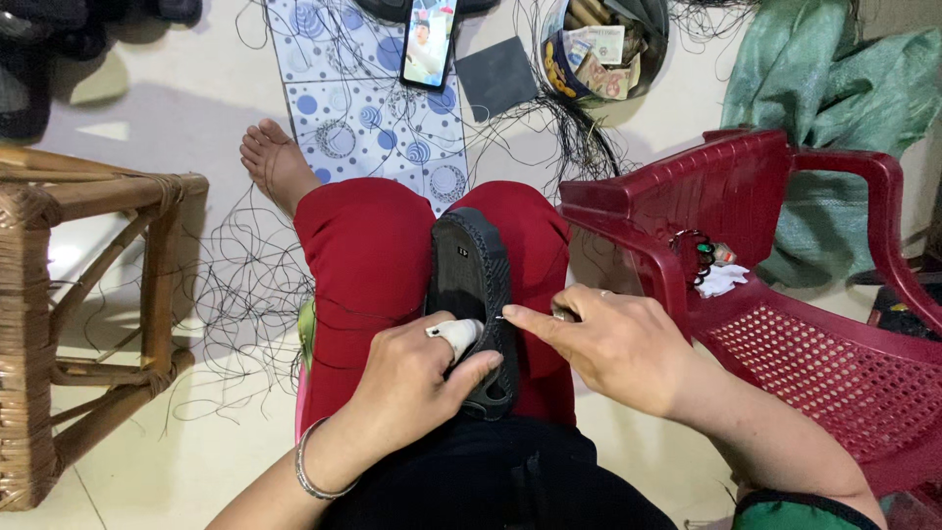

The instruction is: The person sits on the floor and sews a black slip-on shoe using a needle and thread. They repeatedly push the needle through the sole and pull the thread to stitch the shoe while holding it on their lap.

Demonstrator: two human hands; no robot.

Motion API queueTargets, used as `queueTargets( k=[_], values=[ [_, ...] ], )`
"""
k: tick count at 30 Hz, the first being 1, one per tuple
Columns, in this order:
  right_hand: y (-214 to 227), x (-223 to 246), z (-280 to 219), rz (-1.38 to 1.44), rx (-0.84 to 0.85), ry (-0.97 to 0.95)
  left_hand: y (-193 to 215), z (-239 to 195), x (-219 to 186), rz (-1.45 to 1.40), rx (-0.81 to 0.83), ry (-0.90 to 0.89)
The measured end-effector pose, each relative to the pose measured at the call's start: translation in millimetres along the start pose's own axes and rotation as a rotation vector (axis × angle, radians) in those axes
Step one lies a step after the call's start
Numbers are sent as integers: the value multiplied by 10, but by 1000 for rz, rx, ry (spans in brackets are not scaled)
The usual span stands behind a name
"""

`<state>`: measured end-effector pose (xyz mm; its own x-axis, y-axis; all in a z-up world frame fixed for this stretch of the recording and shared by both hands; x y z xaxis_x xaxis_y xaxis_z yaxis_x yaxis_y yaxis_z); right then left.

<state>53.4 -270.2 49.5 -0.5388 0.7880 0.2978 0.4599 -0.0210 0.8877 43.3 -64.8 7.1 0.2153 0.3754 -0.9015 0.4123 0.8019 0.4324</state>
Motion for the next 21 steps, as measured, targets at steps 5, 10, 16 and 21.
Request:
queueTargets(
  k=[5, 10, 16, 21],
  values=[
    [176, 189, 33, -281, 161, 11, -117, 0, -80, 39, -105, -106],
    [103, 184, 199, -218, 137, -18, -103, -22, -93, 15, -186, -157],
    [31, 285, 404, -97, 49, -56, -57, -12, -113, 6, -197, -216],
    [-8, 74, 321, 203, -1, -79, 244, 65, -14, -211, 9, -102]
  ],
)
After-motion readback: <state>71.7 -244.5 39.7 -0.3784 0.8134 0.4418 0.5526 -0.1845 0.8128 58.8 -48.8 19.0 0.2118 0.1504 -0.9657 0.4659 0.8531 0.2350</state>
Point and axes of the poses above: each hand's wrist, its own z-axis towards the middle knuckle, its own y-axis out of the back of the hand, x = y × z, the point moved 5 cm from there along z, towards the middle knuckle
